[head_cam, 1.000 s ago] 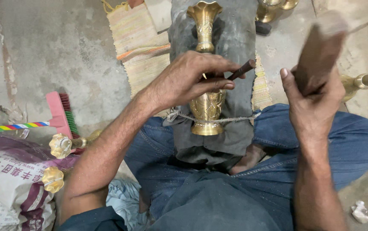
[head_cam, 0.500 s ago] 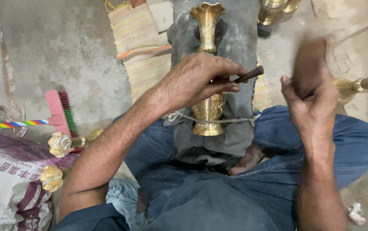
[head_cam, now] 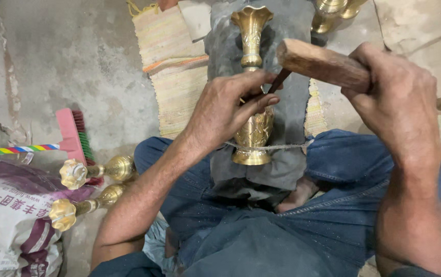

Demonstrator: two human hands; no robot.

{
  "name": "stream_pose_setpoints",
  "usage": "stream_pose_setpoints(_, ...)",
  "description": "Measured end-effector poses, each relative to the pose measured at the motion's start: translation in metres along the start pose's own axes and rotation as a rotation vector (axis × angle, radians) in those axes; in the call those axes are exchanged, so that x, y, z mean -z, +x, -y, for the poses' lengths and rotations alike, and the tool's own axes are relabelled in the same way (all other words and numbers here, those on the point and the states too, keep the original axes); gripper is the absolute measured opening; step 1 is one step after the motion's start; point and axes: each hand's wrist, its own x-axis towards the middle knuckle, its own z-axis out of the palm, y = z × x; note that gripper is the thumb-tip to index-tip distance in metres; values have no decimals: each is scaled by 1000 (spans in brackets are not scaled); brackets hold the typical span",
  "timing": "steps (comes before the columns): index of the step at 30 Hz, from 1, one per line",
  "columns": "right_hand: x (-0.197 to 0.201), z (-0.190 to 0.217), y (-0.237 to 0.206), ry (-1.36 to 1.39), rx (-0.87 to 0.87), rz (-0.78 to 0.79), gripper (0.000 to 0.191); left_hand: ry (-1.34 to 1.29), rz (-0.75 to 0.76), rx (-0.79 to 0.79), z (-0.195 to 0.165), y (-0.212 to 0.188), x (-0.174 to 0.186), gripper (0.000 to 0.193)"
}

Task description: The person sits on the floor with a brass vase lashed to a sandbag on their lap and engraves decorative patterns into it, tapping a chisel with a wooden mallet and repositioning the chisel around the vase. They then set the chisel aside and rub a flat abrasive block over the engraved surface, working around the vase before putting the block down.

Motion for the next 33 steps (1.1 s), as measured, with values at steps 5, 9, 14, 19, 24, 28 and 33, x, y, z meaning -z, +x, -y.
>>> stream_pose_setpoints(5, 14, 12, 21, -302, 268, 36, 32, 41, -188, -48, 5, -13, -8, 32)
stream_pose_setpoints(9, 18, 20, 28, 85, 160, -29, 25, -41, -307, 17, 5, -26, -19, 34)
stream_pose_setpoints(14, 27, 37, 35, -78, 371, -29, 30, -151, -435, 126, 4, -40, -32, 30)
stream_pose_setpoints(19, 44, 62, 36, -504, 514, -59, 22, -129, -542, 245, 1, -42, -36, 17)
stream_pose_setpoints(24, 63, 83, 51, -696, 543, -47, 17, -146, -644, 220, -9, -41, -36, 21)
stream_pose_setpoints(28, 79, 97, 65, -574, 560, 46, 21, -88, -699, 189, -17, -46, -36, 22)
stream_pose_setpoints(33, 87, 101, 68, -530, 627, 53, 25, -91, -754, 94, -12, -46, -39, 20)
